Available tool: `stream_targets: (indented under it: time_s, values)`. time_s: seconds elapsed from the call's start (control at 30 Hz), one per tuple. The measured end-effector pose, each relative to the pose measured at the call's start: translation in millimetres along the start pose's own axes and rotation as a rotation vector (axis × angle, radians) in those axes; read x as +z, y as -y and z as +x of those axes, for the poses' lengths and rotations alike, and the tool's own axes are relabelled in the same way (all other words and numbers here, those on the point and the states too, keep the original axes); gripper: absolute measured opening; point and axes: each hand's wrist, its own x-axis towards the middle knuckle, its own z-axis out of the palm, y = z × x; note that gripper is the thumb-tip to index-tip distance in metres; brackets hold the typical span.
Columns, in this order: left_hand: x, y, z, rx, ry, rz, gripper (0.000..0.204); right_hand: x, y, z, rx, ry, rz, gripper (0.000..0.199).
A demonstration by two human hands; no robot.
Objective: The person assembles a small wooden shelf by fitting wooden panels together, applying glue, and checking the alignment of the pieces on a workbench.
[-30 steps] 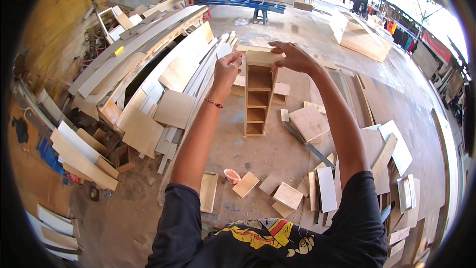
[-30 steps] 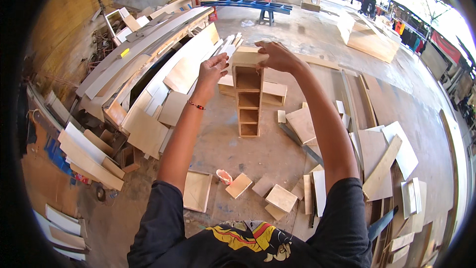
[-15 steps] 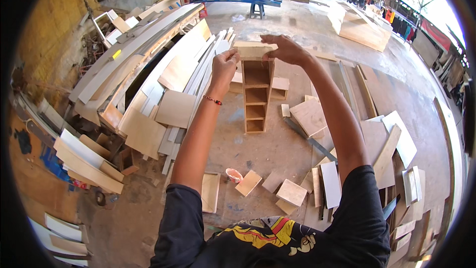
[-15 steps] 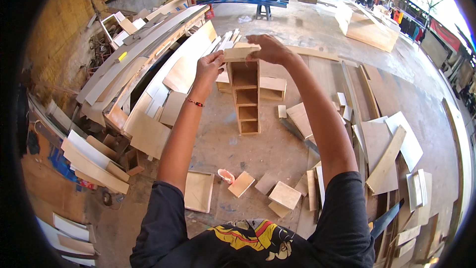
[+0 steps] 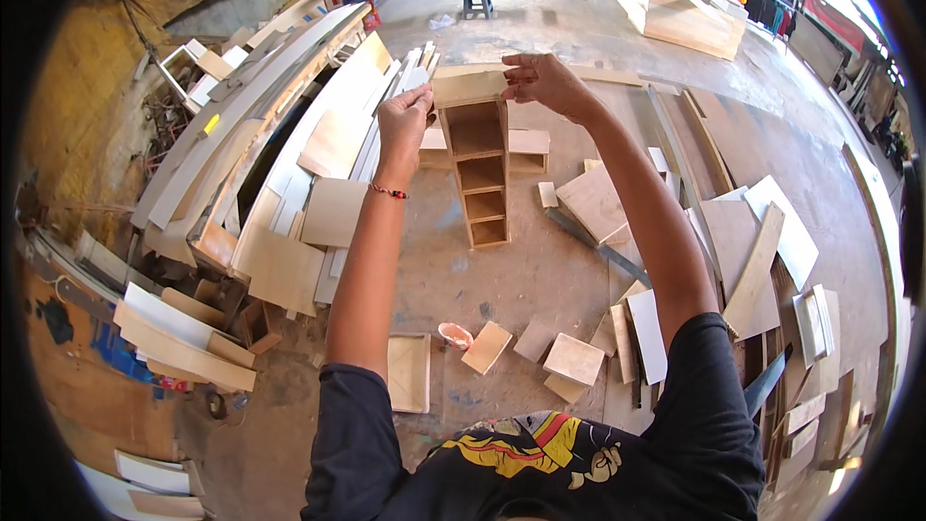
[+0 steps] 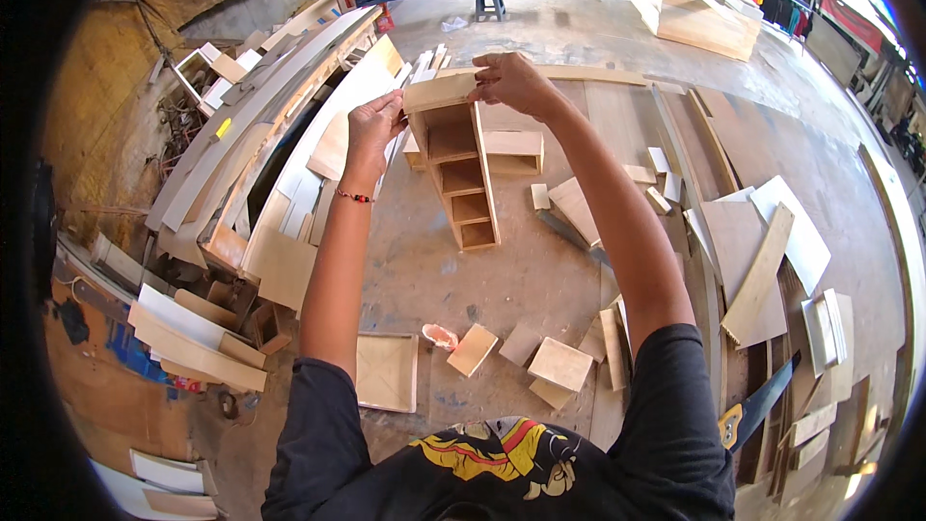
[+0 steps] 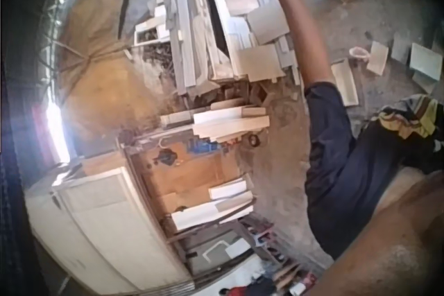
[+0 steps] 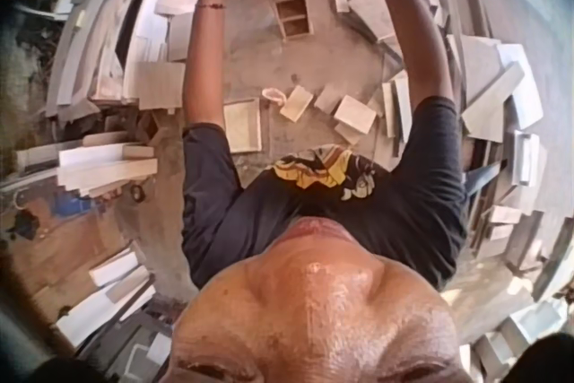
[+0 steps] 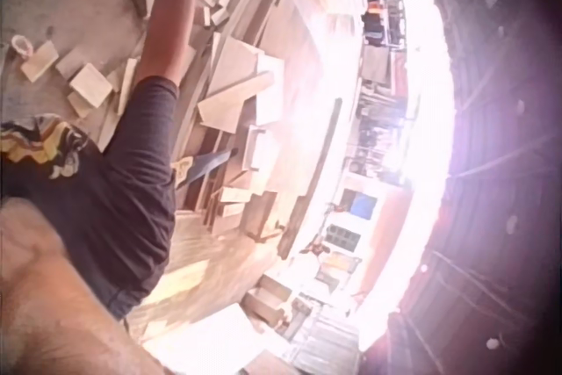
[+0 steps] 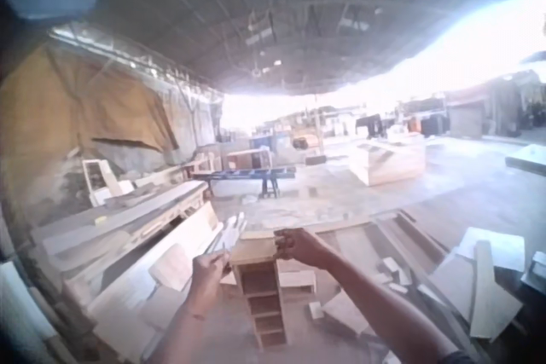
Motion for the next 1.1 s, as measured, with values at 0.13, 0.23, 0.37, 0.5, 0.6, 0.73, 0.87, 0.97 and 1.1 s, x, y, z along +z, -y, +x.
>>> stream_targets:
  time_s: [0.13,0.23,0.37,0.5,0.6,0.73,0.87,0.97,1.1]
  values:
    - [-1,2,4,0.027,0.024,0.057,0.022,-1,-4,2,-0.004,-0.035,0.076,0.048]
    - [-3,5,6,0.030,-0.004,0.106,0.022,1,-4,3,0.030,-0.020,0.044,0.046]
    - [-4,4,7,0.002,-0.006,0.098,0.027,2,-5,2,0.035,-0.021,0.044,0.048]
    - [-1,-1,6,0.005,0.050,0.021,0.045,1,-7,0,-0.008,-0.029,-0.011,0.053]
    - [-3,-2,6,0.060,0.163,-0.008,0.061,0,-13,3,-0.051,-0.023,0.078,0.066]
    - [-5,0,5,0.132,0.315,-0.047,0.071,1,-16,5,-0.061,0.027,-0.014,0.062]
    - [-13,2,12,0.117,0.401,0.078,0.072,1,-19,8,-0.054,0.053,-0.086,0.060]
    - [-13,4,11,0.083,0.379,0.061,0.072,1,-22,10,-0.084,0.034,-0.088,0.066]
    - [-10,-3,7,0.066,0.355,0.112,0.072,4,-25,7,-0.133,-0.017,-0.092,0.067]
